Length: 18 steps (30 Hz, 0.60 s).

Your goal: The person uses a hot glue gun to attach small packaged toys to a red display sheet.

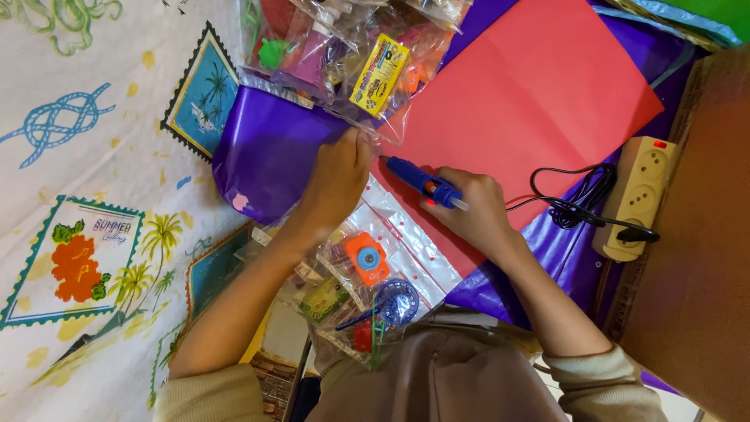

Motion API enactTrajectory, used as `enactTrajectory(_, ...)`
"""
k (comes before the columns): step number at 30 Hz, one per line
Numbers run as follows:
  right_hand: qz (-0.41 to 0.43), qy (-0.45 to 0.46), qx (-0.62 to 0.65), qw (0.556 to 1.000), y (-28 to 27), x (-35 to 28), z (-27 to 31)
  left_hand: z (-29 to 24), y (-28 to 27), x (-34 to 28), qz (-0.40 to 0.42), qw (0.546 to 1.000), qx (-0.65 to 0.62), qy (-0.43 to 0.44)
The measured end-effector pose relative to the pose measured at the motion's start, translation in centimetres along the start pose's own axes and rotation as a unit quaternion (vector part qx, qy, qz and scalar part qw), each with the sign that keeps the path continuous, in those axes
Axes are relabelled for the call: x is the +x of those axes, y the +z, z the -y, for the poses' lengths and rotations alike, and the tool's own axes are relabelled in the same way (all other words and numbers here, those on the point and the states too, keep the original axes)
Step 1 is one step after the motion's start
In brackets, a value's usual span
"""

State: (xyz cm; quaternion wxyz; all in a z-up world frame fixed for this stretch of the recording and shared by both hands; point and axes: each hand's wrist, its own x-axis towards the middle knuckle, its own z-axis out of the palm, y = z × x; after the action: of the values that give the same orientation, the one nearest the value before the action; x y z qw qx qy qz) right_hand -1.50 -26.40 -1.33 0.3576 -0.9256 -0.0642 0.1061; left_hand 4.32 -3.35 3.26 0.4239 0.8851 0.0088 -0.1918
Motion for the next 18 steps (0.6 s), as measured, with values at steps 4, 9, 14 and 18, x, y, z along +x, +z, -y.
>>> enactTrajectory(4, -0.002, 0.006, 0.006, 1.0, 0.0, 0.2, 0.1, 1.1, 0.4, 0.9, -0.001, 1.0, -0.001, -0.004)
enactTrajectory(9, 0.002, -0.001, -0.009, 1.0, 0.3, 0.2, 0.1, 1.3, 0.2, 1.2, 0.002, 1.0, -0.006, -0.007)
enactTrajectory(14, 0.0, -0.009, -0.02, 1.0, 0.2, 0.4, 0.2, 1.5, 0.3, 1.3, 0.004, 1.0, -0.019, -0.018)
enactTrajectory(18, 0.005, -0.013, -0.024, 1.0, 0.0, 0.5, 0.5, 1.5, 0.3, 1.3, 0.004, 1.0, -0.02, -0.018)
